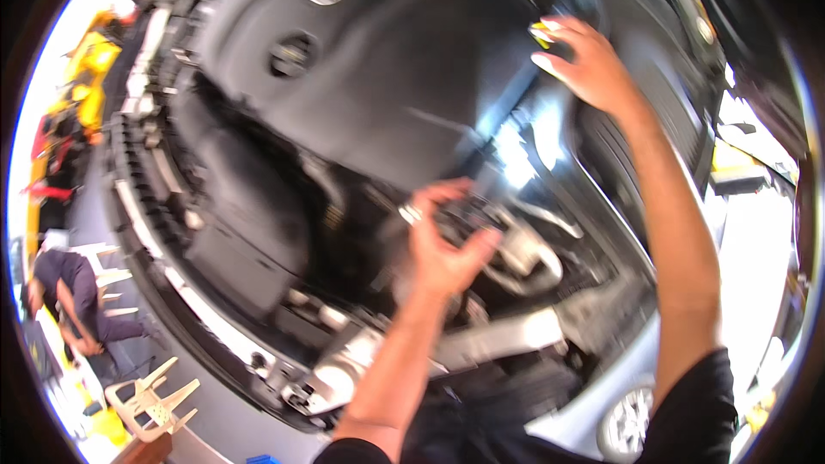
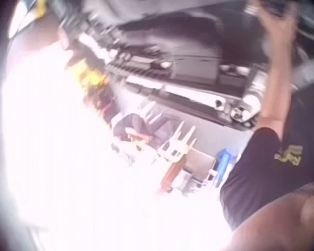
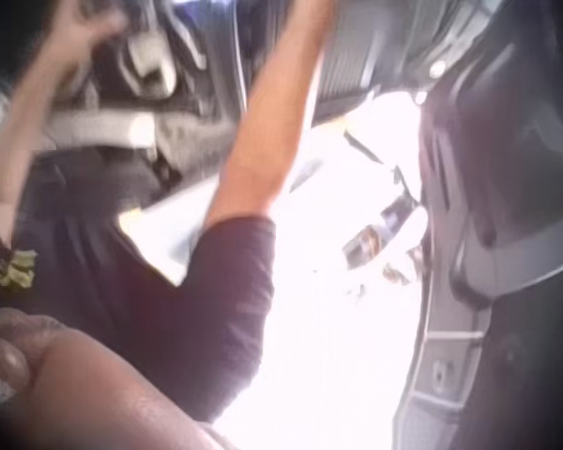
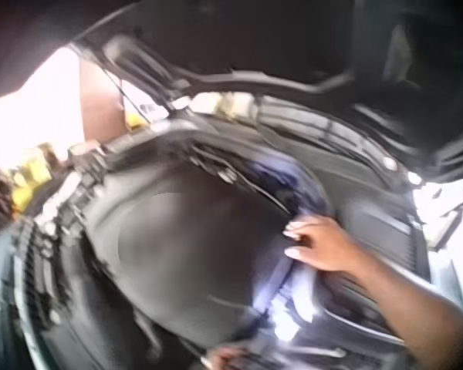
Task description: The person uses a handheld light to illuminate different parts of the car engine while touching and checking components such as the air intake hose and fluid reservoirs.
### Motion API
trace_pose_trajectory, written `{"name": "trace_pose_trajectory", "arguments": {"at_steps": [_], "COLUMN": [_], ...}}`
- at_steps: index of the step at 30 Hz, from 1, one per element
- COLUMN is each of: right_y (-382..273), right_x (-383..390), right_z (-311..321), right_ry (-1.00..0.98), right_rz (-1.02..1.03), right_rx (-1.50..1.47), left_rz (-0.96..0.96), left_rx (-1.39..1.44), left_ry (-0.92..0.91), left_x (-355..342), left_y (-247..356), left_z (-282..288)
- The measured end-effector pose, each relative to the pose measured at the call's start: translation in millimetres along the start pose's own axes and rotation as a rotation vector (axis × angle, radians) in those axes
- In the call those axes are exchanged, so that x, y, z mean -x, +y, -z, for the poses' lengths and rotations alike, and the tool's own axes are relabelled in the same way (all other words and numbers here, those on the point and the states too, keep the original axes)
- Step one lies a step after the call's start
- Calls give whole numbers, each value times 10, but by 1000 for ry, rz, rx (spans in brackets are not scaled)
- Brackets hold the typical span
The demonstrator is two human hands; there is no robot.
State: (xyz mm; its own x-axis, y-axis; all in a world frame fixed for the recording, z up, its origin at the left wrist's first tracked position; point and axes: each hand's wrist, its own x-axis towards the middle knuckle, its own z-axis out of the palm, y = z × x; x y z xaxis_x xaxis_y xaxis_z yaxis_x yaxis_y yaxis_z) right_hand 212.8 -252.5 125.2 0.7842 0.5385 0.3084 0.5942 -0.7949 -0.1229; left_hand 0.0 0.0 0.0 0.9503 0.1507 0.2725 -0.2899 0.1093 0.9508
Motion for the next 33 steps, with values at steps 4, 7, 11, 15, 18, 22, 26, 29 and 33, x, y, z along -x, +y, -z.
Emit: {"name": "trace_pose_trajectory", "arguments": {"at_steps": [4,7,11,15,18,22,26,29,33], "right_y": [-660,-1076,-1257,-1237,-1308,-1564,-1607,-1608,-1577], "right_x": [1103,2195,3338,3790,3964,4053,4222,4207,4251], "right_z": [203,588,593,495,458,436,263,252,226], "right_ry": [137,169,276,131,22,-120,-140,-152,-114], "right_rz": [6,-138,-363,-488,-450,-527,-577,-567,-556], "right_rx": [73,-53,23,49,55,69,61,81,98], "left_rz": [82,187,341,387,544,630,537,500,597], "left_rx": [189,166,145,80,86,64,-116,-193,-149], "left_ry": [-101,-201,-296,-396,-424,-506,-554,-505,-436], "left_x": [324,1019,1495,1658,1775,2005,2201,2280,2300], "left_y": [91,417,668,638,831,949,975,1060,1170], "left_z": [92,82,59,39,-16,47,165,207,120]}}
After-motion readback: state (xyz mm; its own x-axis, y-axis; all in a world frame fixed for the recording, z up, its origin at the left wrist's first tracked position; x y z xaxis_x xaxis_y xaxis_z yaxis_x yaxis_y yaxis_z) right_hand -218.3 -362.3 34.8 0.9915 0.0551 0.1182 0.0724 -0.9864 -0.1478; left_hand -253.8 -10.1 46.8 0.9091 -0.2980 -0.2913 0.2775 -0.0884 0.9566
